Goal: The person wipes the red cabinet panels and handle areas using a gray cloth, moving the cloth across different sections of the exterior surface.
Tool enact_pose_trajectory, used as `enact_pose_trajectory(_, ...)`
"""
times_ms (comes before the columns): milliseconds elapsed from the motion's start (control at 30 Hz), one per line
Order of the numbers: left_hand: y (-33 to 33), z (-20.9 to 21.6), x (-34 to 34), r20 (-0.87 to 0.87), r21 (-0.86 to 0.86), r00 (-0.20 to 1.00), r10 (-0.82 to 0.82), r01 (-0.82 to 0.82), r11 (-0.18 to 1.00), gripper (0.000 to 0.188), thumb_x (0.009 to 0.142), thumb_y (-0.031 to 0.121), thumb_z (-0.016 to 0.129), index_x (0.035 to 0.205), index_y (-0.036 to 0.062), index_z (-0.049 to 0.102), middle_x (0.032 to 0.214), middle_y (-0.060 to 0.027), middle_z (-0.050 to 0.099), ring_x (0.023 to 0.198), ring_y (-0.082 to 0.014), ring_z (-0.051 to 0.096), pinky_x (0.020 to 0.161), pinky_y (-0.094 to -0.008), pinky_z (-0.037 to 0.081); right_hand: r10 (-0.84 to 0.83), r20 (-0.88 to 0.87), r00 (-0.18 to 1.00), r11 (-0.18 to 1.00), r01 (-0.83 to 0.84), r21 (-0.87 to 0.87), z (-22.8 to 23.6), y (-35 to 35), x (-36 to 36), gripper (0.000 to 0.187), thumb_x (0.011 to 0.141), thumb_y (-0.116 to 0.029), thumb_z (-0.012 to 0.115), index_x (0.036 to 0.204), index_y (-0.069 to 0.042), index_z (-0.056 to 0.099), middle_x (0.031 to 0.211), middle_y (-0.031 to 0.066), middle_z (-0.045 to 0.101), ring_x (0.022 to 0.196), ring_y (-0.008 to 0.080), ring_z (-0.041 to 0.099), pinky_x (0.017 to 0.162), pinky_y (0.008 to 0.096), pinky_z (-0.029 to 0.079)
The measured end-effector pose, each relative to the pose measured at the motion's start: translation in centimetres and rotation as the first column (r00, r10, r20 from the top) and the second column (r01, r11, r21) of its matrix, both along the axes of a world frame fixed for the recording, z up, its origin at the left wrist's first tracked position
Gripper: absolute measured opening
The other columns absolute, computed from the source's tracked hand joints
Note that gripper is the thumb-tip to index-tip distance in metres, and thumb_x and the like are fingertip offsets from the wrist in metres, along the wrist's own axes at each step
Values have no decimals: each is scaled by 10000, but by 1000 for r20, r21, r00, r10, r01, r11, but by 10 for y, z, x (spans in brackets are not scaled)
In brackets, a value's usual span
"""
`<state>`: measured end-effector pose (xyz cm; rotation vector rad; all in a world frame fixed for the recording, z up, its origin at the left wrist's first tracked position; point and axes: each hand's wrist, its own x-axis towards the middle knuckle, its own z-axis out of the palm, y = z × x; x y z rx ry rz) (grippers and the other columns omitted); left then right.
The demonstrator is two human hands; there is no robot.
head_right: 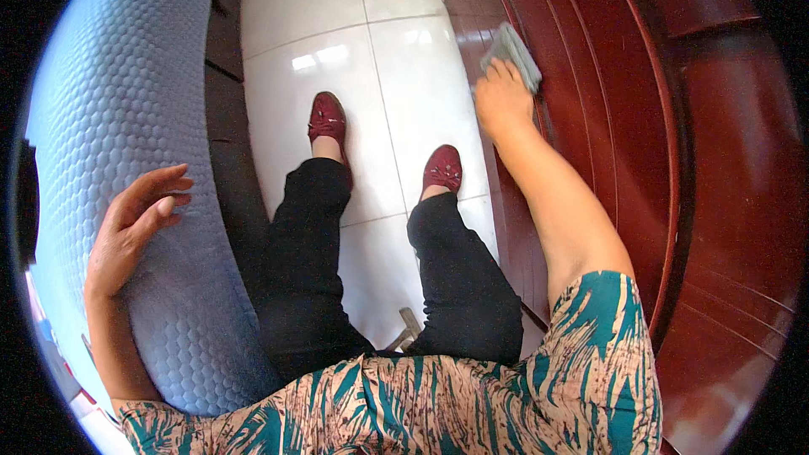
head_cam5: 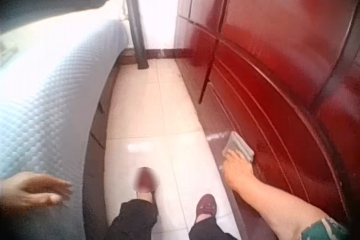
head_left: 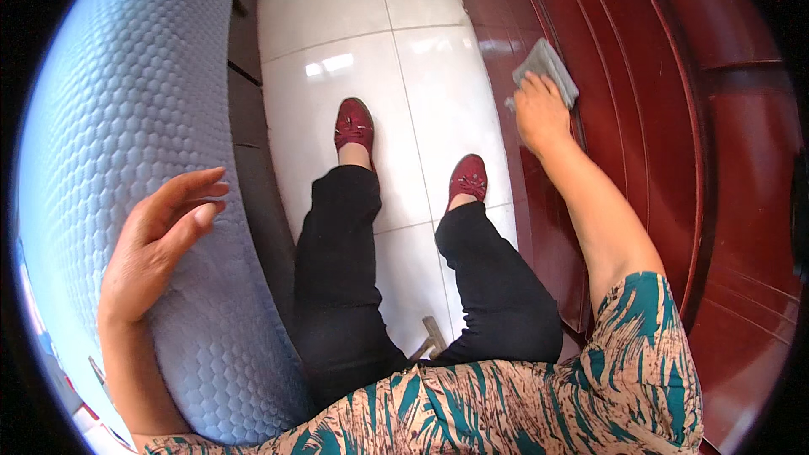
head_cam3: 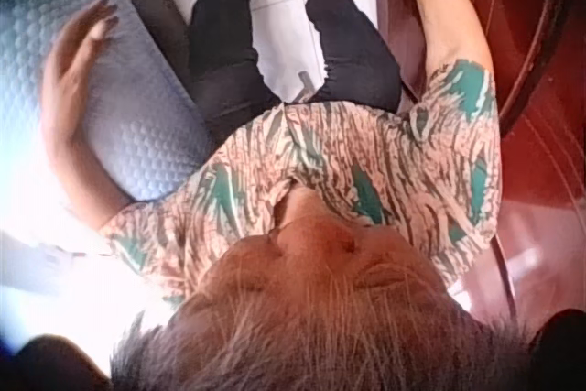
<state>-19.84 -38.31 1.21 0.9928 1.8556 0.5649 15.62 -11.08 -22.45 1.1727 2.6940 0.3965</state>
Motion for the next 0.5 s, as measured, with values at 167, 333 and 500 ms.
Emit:
enact_pose_trajectory(167, 15, -10, -14, 24, -20, 1000, 7, -7, 1000, 417, 938, 244, 588, 1270, -6, 548, 1164, -135, 622, 962, -196, 590, 869, -316, 481, -51, 123, 991, 984, 71, -162, -56, -41, 35, 301, 865, -146, 490, 1069, -25, 676, 1305, 131, 565, 1317, 248, 423, 1121, 403, 273)
enact_pose_trajectory(333, 38, -27, -59, 93, -39, 995, 45, -41, 998, 470, 952, 303, 563, 1300, -9, 518, 1212, -152, 594, 1092, -233, 596, 904, -347, 499, -145, 25, 989, 945, 146, -294, -76, -79, 78, 339, 890, -170, 462, 1119, 3, 643, 1351, 126, 526, 1290, 283, 440, 1101, 381, 318)
enact_pose_trajectory(500, 28, -53, -57, 128, 25, 989, 74, -77, 997, 504, 970, 318, 533, 1350, -6, 460, 1274, -161, 560, 1118, -269, 593, 910, -367, 502, -19, 191, 981, 910, 96, -403, -74, -92, 108, 389, 901, -209, 480, 1242, -57, 590, 1427, 110, 448, 1353, 262, 357, 1113, 350, 298)
